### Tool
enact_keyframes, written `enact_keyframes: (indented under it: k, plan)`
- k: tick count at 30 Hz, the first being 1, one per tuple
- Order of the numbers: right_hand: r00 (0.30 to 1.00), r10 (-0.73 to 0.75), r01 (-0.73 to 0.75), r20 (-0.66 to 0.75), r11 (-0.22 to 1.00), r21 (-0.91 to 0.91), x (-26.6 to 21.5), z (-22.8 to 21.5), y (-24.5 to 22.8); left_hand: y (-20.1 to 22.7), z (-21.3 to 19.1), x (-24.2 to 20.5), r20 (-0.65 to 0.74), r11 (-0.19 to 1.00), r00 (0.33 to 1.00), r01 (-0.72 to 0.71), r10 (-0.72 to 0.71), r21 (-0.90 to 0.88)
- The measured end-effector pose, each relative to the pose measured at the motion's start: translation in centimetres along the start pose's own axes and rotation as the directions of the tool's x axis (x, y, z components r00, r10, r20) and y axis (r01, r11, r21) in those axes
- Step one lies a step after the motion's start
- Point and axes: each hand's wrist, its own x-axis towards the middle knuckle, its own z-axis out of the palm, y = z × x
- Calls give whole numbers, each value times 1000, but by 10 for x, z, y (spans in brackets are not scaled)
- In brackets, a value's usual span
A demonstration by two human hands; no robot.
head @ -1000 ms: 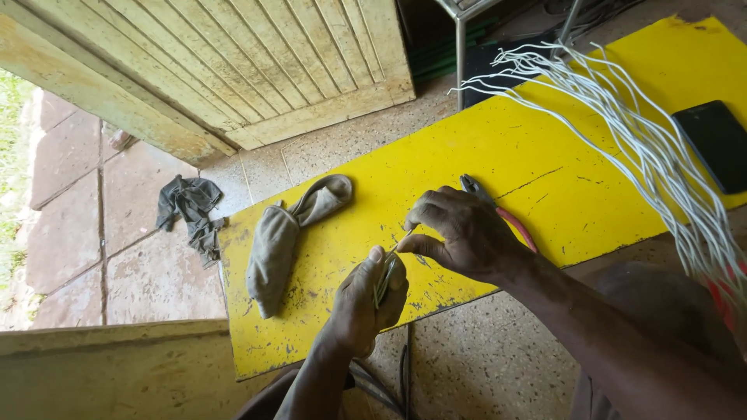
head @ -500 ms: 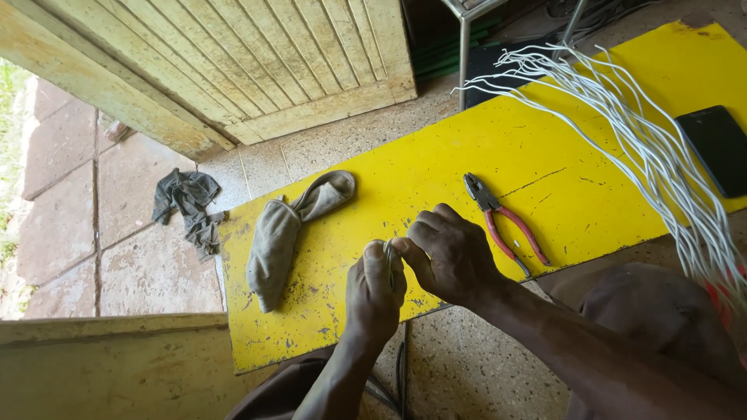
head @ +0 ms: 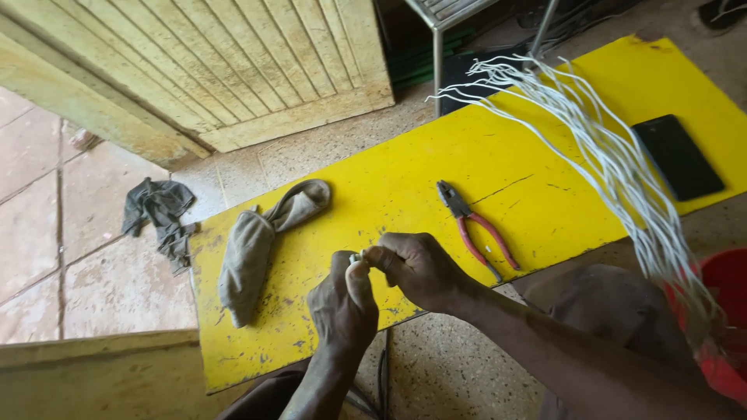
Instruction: The person uses pliers to cut a wire attached to a red bucket, then places the bucket aside. They pick up a bundle of white wires and a pair of pliers, then repeatedly bend individual wires into U-shapes by hand on a yellow table.
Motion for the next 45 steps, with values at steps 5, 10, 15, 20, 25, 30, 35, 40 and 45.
enact_keyframes:
  k: [5, 10, 15, 20, 25, 30, 35, 40, 45]
  plan:
    - [989, 81, -105, 126, 975, 196, 4, -8, 5, 6, -4, -5, -1, 981, 995, 96, -97, -167]
    - [974, 186, -220, 127, 909, 354, 2, 5, 3, 0, 9, -10, -67, 992, 992, 100, -105, -73]
    - [949, 289, -316, 128, 875, 367, 2, 24, 6, -10, 14, -4, -103, 990, 994, -21, 35, 139]
    - [981, 181, -180, 75, 984, -16, 14, -11, 16, -13, -8, 28, 186, 917, 960, 125, -208, 380]
    - [916, 132, -270, -378, 901, -339, 34, -92, 57, -29, -36, 40, 245, 827, 858, 299, -451, 476]
    - [748, 173, -493, -641, 792, -361, 27, -174, 62, -44, -37, 38, 321, 798, 813, 262, -485, 543]
    - [584, 113, -610, -803, 714, -343, 15, -219, 92, -25, -44, 44, 379, 772, 789, 179, -483, 610]
    - [445, 151, -724, -883, 641, -255, 4, -243, 104, 15, -61, 54, 326, 738, 762, 279, -560, 614]
    - [393, 361, -723, -846, 689, -42, -2, -257, 127, 24, -58, 57, 379, 769, 743, 278, -551, 575]
